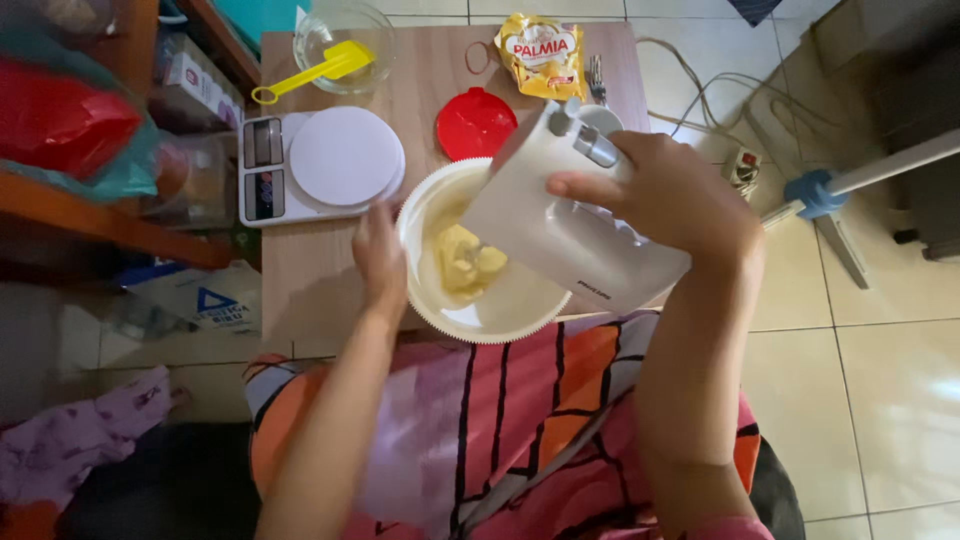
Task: The person uses a hand mixer to blend a yellow batter in a white bowl. They hold the bowl steady with one hand while operating the mixer with the other, occasionally rotating the bowl to ensure even mixing.
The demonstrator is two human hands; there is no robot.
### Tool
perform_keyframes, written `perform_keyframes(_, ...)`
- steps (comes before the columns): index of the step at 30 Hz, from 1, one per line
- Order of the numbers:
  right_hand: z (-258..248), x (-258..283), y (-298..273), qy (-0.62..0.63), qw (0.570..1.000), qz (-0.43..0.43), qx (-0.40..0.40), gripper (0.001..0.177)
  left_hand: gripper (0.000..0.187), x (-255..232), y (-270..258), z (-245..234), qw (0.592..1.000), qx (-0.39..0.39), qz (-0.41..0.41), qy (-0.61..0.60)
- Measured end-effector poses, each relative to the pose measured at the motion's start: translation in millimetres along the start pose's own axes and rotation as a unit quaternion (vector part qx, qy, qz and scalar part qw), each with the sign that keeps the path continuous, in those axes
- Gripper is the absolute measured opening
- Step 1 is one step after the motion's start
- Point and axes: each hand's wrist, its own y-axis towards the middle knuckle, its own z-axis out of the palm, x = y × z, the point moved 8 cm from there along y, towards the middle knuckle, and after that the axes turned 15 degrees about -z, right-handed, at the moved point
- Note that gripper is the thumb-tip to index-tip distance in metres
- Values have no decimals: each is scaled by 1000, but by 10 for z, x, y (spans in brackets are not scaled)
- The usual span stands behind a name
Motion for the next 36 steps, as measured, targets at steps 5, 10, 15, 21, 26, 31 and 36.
perform_keyframes(5, -22, -462, 277, -35, 999, -36, 7, 66, 36, 776, -553, 11, 980, -93, -113, -138)
perform_keyframes(10, -33, -718, 345, -42, 995, -87, 23, 62, 50, 698, -756, 31, 970, -151, -65, -180)
perform_keyframes(15, -22, -822, 335, -27, 992, -118, 24, 73, 52, 569, -596, 12, 981, -148, -92, -80)
perform_keyframes(21, -46, -1001, 397, -16, 989, -146, 7, 77, 48, 386, -292, 84, 996, -84, -10, -24)
perform_keyframes(26, -87, -1085, 368, 12, 992, -121, -15, 69, 46, 240, -98, 216, 1000, -1, -8, 2)
perform_keyframes(31, -111, -1113, 410, 16, 993, -115, -32, 60, 52, 153, 21, 309, 996, 60, -60, 33)
perform_keyframes(36, -149, -940, 356, -14, 992, -119, -39, 65, 77, 71, 2, 369, 987, 105, -115, 27)
